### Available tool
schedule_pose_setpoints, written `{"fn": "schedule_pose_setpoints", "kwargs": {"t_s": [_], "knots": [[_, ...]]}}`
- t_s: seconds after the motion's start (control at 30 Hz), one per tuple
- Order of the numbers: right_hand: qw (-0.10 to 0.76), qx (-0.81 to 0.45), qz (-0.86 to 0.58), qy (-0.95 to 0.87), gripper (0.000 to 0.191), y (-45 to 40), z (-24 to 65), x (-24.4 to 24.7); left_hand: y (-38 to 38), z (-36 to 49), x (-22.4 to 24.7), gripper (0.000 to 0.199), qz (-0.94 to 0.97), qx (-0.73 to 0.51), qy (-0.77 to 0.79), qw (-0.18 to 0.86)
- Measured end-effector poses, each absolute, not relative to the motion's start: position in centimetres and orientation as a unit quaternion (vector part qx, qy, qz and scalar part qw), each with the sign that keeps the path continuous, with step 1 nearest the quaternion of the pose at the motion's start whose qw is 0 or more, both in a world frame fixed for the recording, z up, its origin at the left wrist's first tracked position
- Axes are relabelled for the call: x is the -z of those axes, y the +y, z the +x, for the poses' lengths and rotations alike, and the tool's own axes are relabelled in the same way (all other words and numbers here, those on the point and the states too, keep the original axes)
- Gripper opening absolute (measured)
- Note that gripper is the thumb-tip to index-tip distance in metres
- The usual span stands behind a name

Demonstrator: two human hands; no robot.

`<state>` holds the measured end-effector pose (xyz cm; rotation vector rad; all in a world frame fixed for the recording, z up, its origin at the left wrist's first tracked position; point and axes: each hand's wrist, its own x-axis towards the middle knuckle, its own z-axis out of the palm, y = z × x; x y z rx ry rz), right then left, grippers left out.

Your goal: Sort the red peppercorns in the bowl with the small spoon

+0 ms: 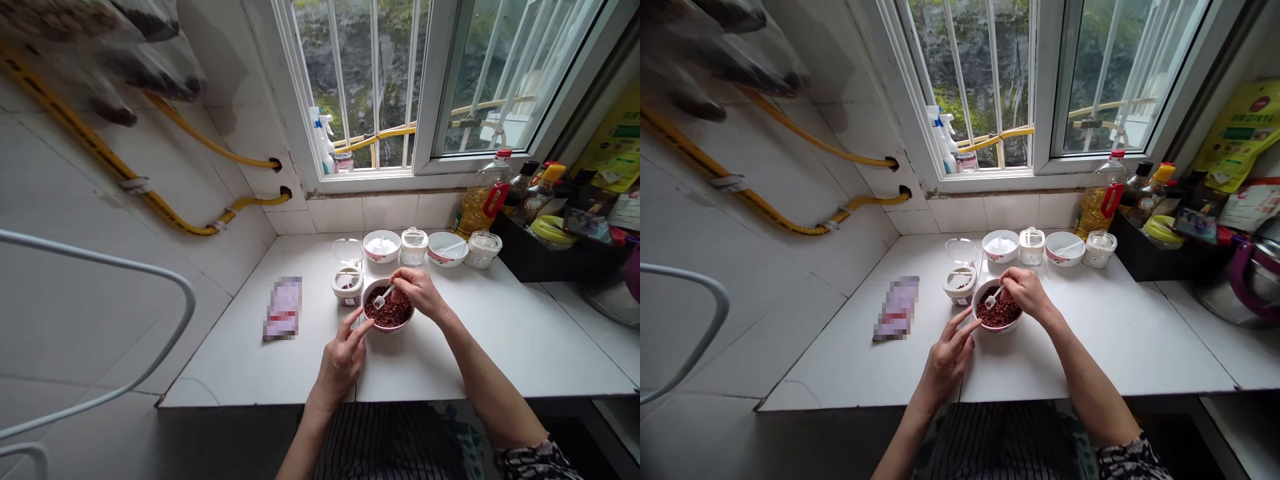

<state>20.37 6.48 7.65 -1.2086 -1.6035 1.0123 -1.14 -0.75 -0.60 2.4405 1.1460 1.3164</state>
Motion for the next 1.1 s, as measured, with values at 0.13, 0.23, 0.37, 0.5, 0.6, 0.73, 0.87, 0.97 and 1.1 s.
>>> {"fn": "schedule_pose_setpoints", "kwargs": {"t_s": [0.13, 0.23, 0.37, 0.5, 0.6, 0.73, 0.87, 0.97, 1.1], "knots": [[0.424, -0.378, -0.491, -0.661, 0.014, 6.58, 20.2, -7.37, -0.8, -1.09, 0.46, 0.05, 0.814, -0.435, 0.378, 0.076], [0.419, -0.37, -0.493, -0.666, 0.015, 6.67, 20.12, -7.17, -0.83, -1.09, 0.38, 0.049, 0.814, -0.432, 0.38, 0.075], [0.424, -0.362, -0.502, -0.661, 0.014, 6.72, 20.08, -7.09, -0.82, -1.1, 0.41, 0.049, 0.813, -0.431, 0.384, 0.073], [0.423, -0.379, -0.508, -0.648, 0.014, 6.74, 20.01, -7.09, -0.77, -1.06, 0.44, 0.049, 0.813, -0.436, 0.378, 0.07], [0.423, -0.383, -0.515, -0.64, 0.013, 6.79, 19.96, -7.04, -0.78, -1.04, 0.44, 0.048, 0.814, -0.436, 0.379, 0.067], [0.43, -0.415, -0.516, -0.614, 0.012, 6.88, 19.92, -7.06, -0.87, -1.06, 0.43, 0.048, 0.814, -0.43, 0.383, 0.075], [0.444, -0.476, -0.506, -0.566, 0.01, 7.06, 20.09, -7.19, -0.89, -1.07, 0.46, 0.049, 0.813, -0.434, 0.381, 0.079], [0.449, -0.487, -0.505, -0.553, 0.009, 7.22, 20.26, -7.21, -0.85, -1.07, 0.44, 0.049, 0.813, -0.436, 0.379, 0.076], [0.445, -0.46, -0.506, -0.578, 0.01, 7.1, 20.08, -7.08, -0.88, -1.05, 0.28, 0.049, 0.814, -0.43, 0.383, 0.073]]}}
